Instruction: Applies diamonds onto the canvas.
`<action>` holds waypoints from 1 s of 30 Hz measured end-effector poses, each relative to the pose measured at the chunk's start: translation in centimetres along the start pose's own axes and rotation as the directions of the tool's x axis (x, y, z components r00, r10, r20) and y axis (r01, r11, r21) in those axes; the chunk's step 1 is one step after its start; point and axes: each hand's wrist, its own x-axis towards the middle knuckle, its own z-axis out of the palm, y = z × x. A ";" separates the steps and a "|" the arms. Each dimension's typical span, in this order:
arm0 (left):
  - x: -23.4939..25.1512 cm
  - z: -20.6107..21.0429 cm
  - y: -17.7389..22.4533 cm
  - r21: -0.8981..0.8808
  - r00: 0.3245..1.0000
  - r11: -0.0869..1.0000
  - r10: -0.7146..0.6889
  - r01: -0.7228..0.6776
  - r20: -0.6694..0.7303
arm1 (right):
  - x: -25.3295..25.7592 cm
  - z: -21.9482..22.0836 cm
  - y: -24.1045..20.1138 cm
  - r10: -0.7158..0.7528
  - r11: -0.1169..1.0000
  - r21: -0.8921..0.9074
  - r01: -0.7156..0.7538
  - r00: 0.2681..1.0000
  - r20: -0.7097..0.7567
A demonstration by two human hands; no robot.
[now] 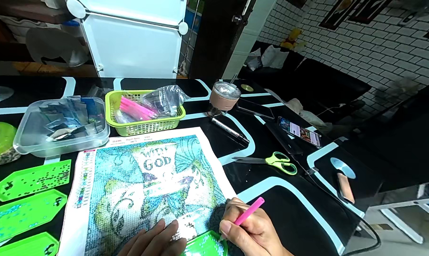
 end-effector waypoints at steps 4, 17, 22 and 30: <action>0.0 0.1 0.0 -0.004 1.000 1.000 0.002 -0.002 -0.008 | 0.0 0.1 0.1 -0.012 1.000 -0.007 0.012 1.000 0.002; 0.0 0.1 0.0 0.003 1.000 1.000 0.004 -0.004 -0.012 | 0.0 0.1 0.0 0.041 0.997 0.064 -0.040 0.999 -0.013; 0.0 0.1 0.0 0.009 1.000 1.000 0.008 -0.008 -0.013 | 0.0 0.2 0.0 -0.018 1.000 -0.003 0.018 1.000 -0.002; 0.0 0.0 0.0 0.000 1.000 1.000 0.006 -0.006 -0.011 | 0.0 0.1 0.0 0.041 0.997 0.062 -0.039 0.999 -0.030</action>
